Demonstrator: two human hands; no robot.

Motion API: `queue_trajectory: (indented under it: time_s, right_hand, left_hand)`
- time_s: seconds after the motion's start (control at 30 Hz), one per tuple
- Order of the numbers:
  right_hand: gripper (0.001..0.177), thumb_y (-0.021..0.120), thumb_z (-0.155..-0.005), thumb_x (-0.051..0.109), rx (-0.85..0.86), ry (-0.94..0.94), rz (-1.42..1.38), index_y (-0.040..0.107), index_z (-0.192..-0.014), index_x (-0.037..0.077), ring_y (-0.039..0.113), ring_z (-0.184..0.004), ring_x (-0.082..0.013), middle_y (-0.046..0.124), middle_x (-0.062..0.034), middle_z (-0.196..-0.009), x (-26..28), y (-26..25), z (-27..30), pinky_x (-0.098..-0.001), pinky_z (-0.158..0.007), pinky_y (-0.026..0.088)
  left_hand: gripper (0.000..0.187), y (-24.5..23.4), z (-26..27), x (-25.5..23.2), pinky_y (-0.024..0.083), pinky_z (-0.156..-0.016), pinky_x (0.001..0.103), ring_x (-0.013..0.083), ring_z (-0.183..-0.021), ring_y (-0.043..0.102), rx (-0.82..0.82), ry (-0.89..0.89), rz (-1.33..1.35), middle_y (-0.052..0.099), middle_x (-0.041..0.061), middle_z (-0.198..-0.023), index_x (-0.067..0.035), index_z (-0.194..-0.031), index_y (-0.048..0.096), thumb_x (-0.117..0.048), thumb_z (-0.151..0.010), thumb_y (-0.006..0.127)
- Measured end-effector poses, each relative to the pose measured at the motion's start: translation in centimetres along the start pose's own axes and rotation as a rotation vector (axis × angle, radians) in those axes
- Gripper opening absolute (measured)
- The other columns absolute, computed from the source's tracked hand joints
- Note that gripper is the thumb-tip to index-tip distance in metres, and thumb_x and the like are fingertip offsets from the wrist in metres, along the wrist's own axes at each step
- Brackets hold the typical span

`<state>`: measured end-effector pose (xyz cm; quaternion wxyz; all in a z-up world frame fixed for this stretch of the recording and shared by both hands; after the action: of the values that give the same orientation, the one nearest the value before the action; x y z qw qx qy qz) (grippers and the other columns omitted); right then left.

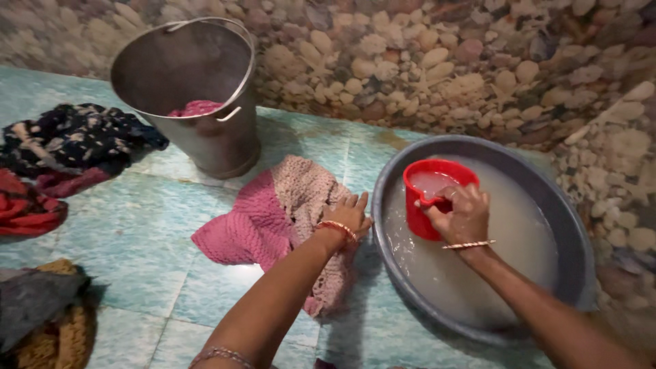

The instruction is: The person washes various articles of clothing by hand in a large basin of soapy water. The person scrubs, wrings, and rinses the garments, moving them between a bucket and the basin.

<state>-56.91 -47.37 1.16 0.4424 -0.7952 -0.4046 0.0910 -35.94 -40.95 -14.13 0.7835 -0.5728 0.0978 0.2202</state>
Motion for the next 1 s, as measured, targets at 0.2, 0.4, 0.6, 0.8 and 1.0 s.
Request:
queue_trajectory:
  time_s: [0.2, 0.4, 0.6, 0.8, 1.0]
  right_hand:
    - [0.034, 0.086, -0.067, 0.037, 0.158, -0.505, -0.192, 0.063, -0.068, 0.012, 0.060, -0.079, -0.0271, 0.063, -0.0040, -0.074, 8.2, -4.6, -5.3, -0.0443, -0.071, 0.041]
    - [0.034, 0.086, -0.059, 0.040, 0.458, -0.622, -0.357, 0.066, -0.063, 0.013, 0.062, -0.076, -0.0266, 0.065, -0.0036, -0.068, 17.6, -3.5, -5.9, -0.0452, -0.067, 0.043]
    - [0.026, 0.078, -0.062, 0.034, 0.711, -0.710, -0.319, 0.072, -0.061, 0.009, 0.062, -0.077, -0.0291, 0.067, -0.0093, -0.063, 24.9, 2.9, -4.5, -0.0509, -0.088, 0.046]
    - [0.025, 0.079, -0.065, 0.035, 0.578, -0.636, -0.174, 0.075, -0.066, 0.010, 0.063, -0.081, -0.0332, 0.067, -0.0155, -0.067, 24.0, 5.7, -7.3, -0.0510, -0.074, 0.045]
    - [0.029, 0.078, -0.063, 0.037, 0.609, -0.596, 0.015, 0.077, -0.067, 0.008, 0.063, -0.085, -0.0308, 0.068, -0.0143, -0.064, 21.7, 4.9, -7.9, -0.0468, -0.079, 0.045]
  left_hand:
    - [0.083, -2.2, 7.9, 8.9, 0.008, -0.117, 0.079, 0.0378, -0.158, -0.002, 0.260, -0.161, -0.279, 0.000, 0.001, -0.174, -0.027, -0.162, 0.015, -0.054, -0.097, 0.059]
    - [0.084, -3.4, 10.3, 13.0, 0.015, -0.117, 0.079, 0.0386, -0.160, 0.003, 0.229, -0.234, -0.300, 0.003, -0.001, -0.175, -0.034, -0.162, 0.022, -0.051, -0.091, 0.064]
    - [0.089, -5.4, 9.1, 12.2, 0.011, -0.116, 0.078, 0.0443, -0.158, 0.003, 0.029, -0.301, -0.423, -0.002, 0.003, -0.175, -0.035, -0.161, 0.021, -0.057, -0.087, 0.065]
    - [0.093, -5.1, 13.2, 16.0, 0.011, -0.123, 0.066, 0.0469, -0.156, 0.009, 0.168, -0.217, -0.295, 0.004, 0.009, -0.173, -0.039, -0.165, 0.017, -0.066, -0.087, 0.061]
    - [0.078, -2.4, 15.7, 23.0, 0.028, -0.120, 0.053, 0.0350, -0.149, 0.029, 0.200, -0.146, -0.485, 0.025, 0.011, -0.163, -0.019, -0.154, 0.039, -0.071, -0.095, 0.045]
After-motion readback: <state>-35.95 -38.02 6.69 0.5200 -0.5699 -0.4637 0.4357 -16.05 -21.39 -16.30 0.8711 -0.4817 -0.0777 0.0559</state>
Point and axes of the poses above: each hand's wrist, its own z-axis away from the middle knuckle, its own y-axis out of the palm, x = y × z, the point moved 7 cm from there along -z, towards the middle knuckle
